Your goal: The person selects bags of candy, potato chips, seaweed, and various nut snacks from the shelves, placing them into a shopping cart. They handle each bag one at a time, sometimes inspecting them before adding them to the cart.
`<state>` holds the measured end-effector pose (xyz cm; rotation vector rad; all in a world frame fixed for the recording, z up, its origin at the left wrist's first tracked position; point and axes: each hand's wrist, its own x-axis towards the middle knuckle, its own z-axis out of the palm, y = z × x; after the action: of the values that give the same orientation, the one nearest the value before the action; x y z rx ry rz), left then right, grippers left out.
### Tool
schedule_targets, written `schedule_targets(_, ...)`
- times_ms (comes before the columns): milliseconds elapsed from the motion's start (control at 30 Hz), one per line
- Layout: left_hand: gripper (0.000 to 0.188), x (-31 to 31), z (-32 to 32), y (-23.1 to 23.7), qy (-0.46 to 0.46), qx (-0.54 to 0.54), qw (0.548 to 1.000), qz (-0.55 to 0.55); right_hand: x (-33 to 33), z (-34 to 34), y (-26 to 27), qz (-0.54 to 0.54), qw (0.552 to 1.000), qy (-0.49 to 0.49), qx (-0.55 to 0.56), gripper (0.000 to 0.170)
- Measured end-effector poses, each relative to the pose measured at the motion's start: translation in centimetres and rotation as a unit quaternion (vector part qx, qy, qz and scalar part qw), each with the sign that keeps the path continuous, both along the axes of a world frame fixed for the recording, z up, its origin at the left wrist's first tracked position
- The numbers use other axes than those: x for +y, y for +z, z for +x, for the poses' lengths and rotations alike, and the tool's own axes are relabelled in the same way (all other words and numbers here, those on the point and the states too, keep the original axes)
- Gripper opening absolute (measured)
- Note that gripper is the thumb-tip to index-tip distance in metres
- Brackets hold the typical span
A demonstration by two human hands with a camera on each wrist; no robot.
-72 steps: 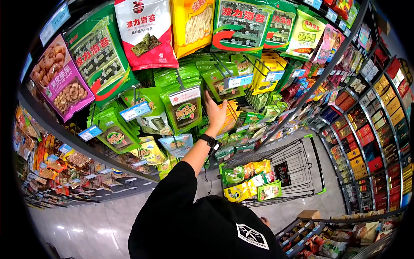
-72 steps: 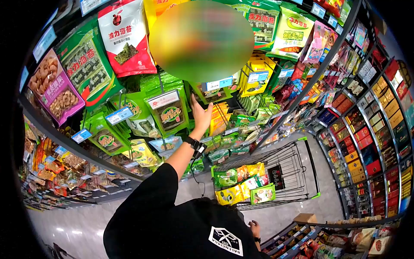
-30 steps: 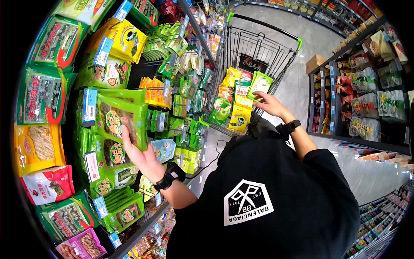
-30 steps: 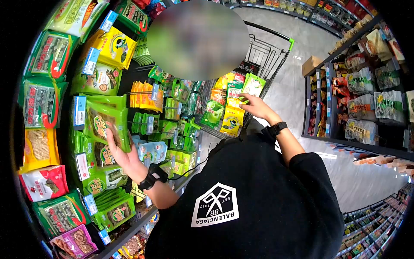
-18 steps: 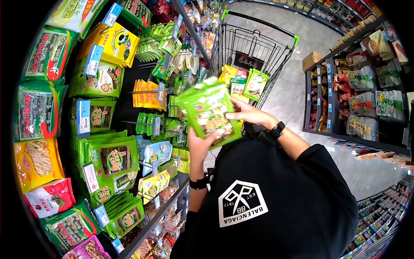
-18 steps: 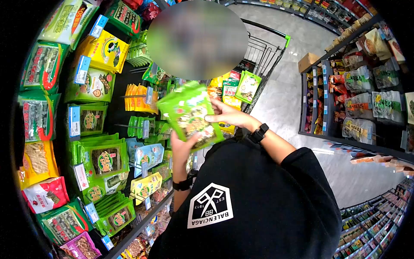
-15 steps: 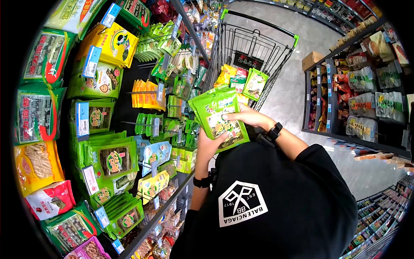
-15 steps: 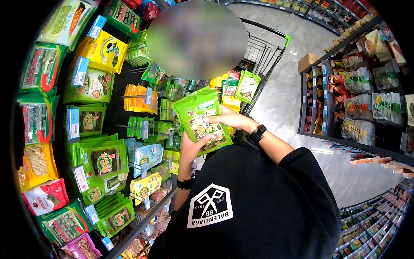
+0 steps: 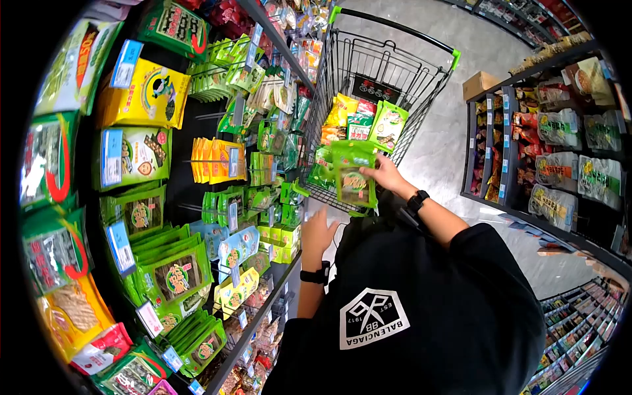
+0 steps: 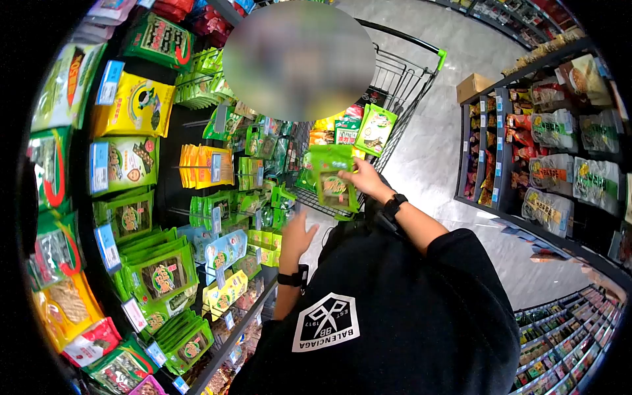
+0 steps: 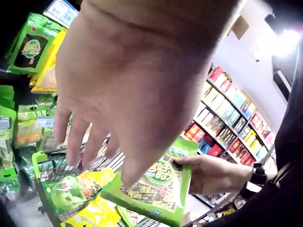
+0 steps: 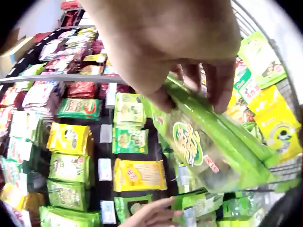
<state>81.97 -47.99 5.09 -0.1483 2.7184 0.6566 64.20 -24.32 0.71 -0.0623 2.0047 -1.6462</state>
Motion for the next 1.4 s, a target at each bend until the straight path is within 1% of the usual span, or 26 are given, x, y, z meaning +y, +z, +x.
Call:
schedule_targets(33,0.062,0.1,0.2,-0.5,0.002,-0.005,1.000,-0.003,0.1,-0.8,-1.9,-0.056,0.997,-0.059,-0.006,0.043)
schedule_targets(100,0.064,0.6,0.4,-1.2,0.094,-0.130,0.970,0.183,1.2,-3.3,-5.5,0.030,0.997,-0.074,0.025,0.042)
schedule_targets(167,0.063,1.3,-0.3,-0.5,0.114,-0.158,0.967,0.167,2.0,-6.4,-7.3,0.133,0.989,-0.067,0.022,0.039)
schedule_targets(200,0.063,1.3,-0.1,-1.2,0.124,-0.158,0.966,0.162,2.0,-8.0,-3.9,0.150,0.986,-0.070,-0.035,0.038)
schedule_targets(233,0.062,1.4,-0.1,-1.8,0.134,-0.159,0.965,0.158,2.4,-9.4,-6.5,0.139,0.988,-0.071,-0.014,0.040)
schedule_targets(333,0.057,2.5,-1.7,-3.0,0.191,-0.168,0.950,0.180,3.9,-13.4,-12.3,0.269,0.962,-0.032,-0.023,0.044)
schedule_targets(367,0.055,3.0,-2.7,-3.5,0.212,-0.163,0.943,0.197,4.6,-14.5,-14.1,0.274,0.960,-0.038,-0.035,0.045)
schedule_targets(433,0.052,4.2,-5.2,-6.0,0.248,-0.153,0.924,0.249,4.9,-16.6,-14.9,0.311,0.948,-0.032,-0.066,0.047)
schedule_targets(500,0.049,5.1,-8.0,-10.1,0.206,-0.140,0.937,0.247,5.6,-18.3,-15.9,0.342,0.933,-0.021,-0.110,0.049)
schedule_targets(567,0.047,6.0,-11.9,-14.0,0.181,-0.154,0.937,0.255,7.0,-19.0,-18.6,0.285,0.957,-0.006,-0.048,0.052)
schedule_targets(633,0.052,6.7,-15.9,-18.3,0.122,-0.116,0.962,0.213,7.7,-20.1,-18.3,0.291,0.955,0.012,-0.052,0.059)
schedule_targets(700,0.047,7.5,-21.8,-19.5,0.101,-0.166,0.967,0.166,8.3,-21.5,-19.1,0.282,0.955,0.083,-0.047,0.062)
schedule_targets(767,0.059,8.2,-25.7,-22.3,0.057,-0.211,0.968,0.122,9.6,-22.2,-21.8,0.267,0.954,0.106,-0.082,0.053)
schedule_targets(833,0.069,8.8,-27.6,-26.6,-0.007,-0.165,0.985,0.055,10.3,-22.9,-23.0,0.221,0.963,0.109,-0.105,0.050)
schedule_targets(867,0.069,8.9,-28.1,-28.4,-0.002,-0.166,0.984,0.060,10.5,-23.1,-23.0,0.221,0.963,0.107,-0.107,0.049)
schedule_targets(900,0.072,8.7,-28.8,-29.8,-0.046,-0.152,0.987,0.011,10.4,-23.5,-22.4,0.223,0.960,0.124,-0.113,0.045)
schedule_targets(933,0.076,8.5,-29.0,-31.0,-0.091,-0.138,0.985,-0.038,10.0,-24.2,-21.8,0.262,0.947,0.144,-0.114,0.042)
schedule_targets(967,0.076,8.5,-28.8,-32.0,-0.089,-0.143,0.985,-0.033,9.6,-24.4,-21.3,0.300,0.933,0.162,-0.118,0.040)
schedule_targets(1000,0.069,8.2,-28.7,-32.9,-0.103,-0.104,0.989,-0.037,9.5,-23.9,-21.7,0.286,0.946,0.138,-0.064,0.038)
schedule_targets(1033,0.062,7.8,-29.1,-33.5,-0.119,-0.062,0.990,-0.042,9.4,-24.1,-21.6,0.293,0.942,0.158,-0.045,0.041)
schedule_targets(1100,0.059,7.4,-28.4,-34.6,-0.126,-0.044,0.991,-0.019,9.0,-24.4,-21.8,0.392,0.889,0.231,-0.058,0.051)
schedule_targets(1133,0.059,7.3,-28.2,-35.4,-0.162,-0.117,0.979,-0.039,8.6,-24.8,-22.3,0.395,0.888,0.230,-0.058,0.051)
schedule_targets(1200,0.055,7.5,-28.0,-35.9,-0.207,-0.229,0.949,-0.059,8.2,-25.1,-22.8,0.438,0.851,0.281,-0.067,0.059)
schedule_targets(1300,0.067,7.0,-27.5,-37.8,-0.211,-0.302,0.929,-0.039,7.2,-26.2,-23.4,0.441,0.829,0.337,-0.067,0.063)
schedule_targets(1367,0.059,6.4,-27.2,-37.9,-0.194,-0.283,0.939,-0.024,5.9,-26.5,-23.8,0.448,0.823,0.342,-0.064,0.059)
schedule_targets(1400,0.053,6.0,-28.2,-37.1,-0.190,-0.285,0.939,-0.031,5.5,-26.4,-24.1,0.430,0.842,0.324,-0.028,0.058)
